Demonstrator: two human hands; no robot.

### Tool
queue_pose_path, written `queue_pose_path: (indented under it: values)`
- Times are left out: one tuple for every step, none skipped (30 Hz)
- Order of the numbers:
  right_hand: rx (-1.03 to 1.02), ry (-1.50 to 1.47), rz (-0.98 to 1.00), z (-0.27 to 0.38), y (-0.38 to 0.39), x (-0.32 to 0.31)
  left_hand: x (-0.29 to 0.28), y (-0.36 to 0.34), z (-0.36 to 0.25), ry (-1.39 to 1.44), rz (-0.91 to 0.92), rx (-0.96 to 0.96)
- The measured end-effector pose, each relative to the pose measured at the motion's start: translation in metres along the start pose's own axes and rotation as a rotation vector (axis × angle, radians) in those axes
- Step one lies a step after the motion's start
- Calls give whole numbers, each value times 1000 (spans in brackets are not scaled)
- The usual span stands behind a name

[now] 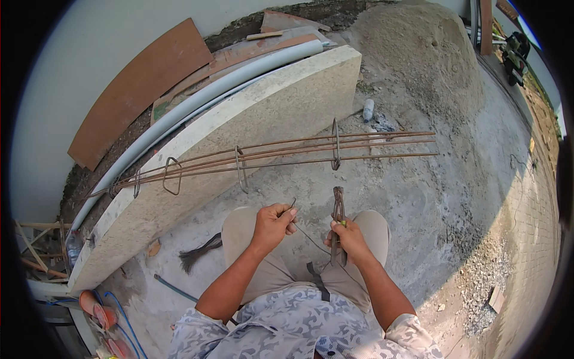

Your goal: Tie steel rebar together with wire using pliers to construct a reinforcing cage.

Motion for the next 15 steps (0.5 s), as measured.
queue_pose_path:
  values:
    - [30, 91, 16, -4, -8, 1, -9, 9, 1, -19, -40, -3]
    - [58, 185, 32, -7, -13, 2, -20, 18, 2, -37, -81, -5]
    - [60, 210, 53, -7, -16, 4, -30, 28, 2, -36, -114, -2]
    - [42, 365, 71, -8, -17, 7, -40, 39, 1, -27, -126, 12]
    - [20, 520, 88, -9, -19, 10, -50, 51, 0, -16, -138, 26]
    - [18, 546, 110, -12, -23, 10, -60, 63, -1, -15, -173, 30]
    - [-131, 661, 101, -9, -29, 11, -71, 73, -2, 0, -222, 47]
    - [-284, 771, 93, -4, -32, 13, -80, 81, -5, 15, -271, 65]
    - [-288, 794, 117, 2, -34, 20, -88, 92, -12, 18, -326, 83]
    - [-271, 793, 152, 10, -31, 29, -92, 101, -20, 19, -358, 84]
    - [-253, 791, 185, 16, -28, 35, -97, 108, -29, 1, -396, 104]
    - [-255, 811, 203, 19, -25, 39, -103, 114, -37, -17, -430, 123]
    - [-334, 864, 209, 25, -22, 43, -108, 117, -44, -44, -438, 157]
    - [-415, 915, 213, 32, -16, 46, -113, 122, -48, -38, -458, 160]
    - [-424, 931, 223, 37, -10, 50, -120, 126, -57, -46, -470, 190]
Point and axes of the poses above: each hand's wrist, its own y-axis away from the middle knuckle, its own x-axis out of the palm, z = x × y, the point moved 5 cm from there along -y, towards the middle knuckle, and after that the axes turned 13 degrees about x, right-handed, at the moved point
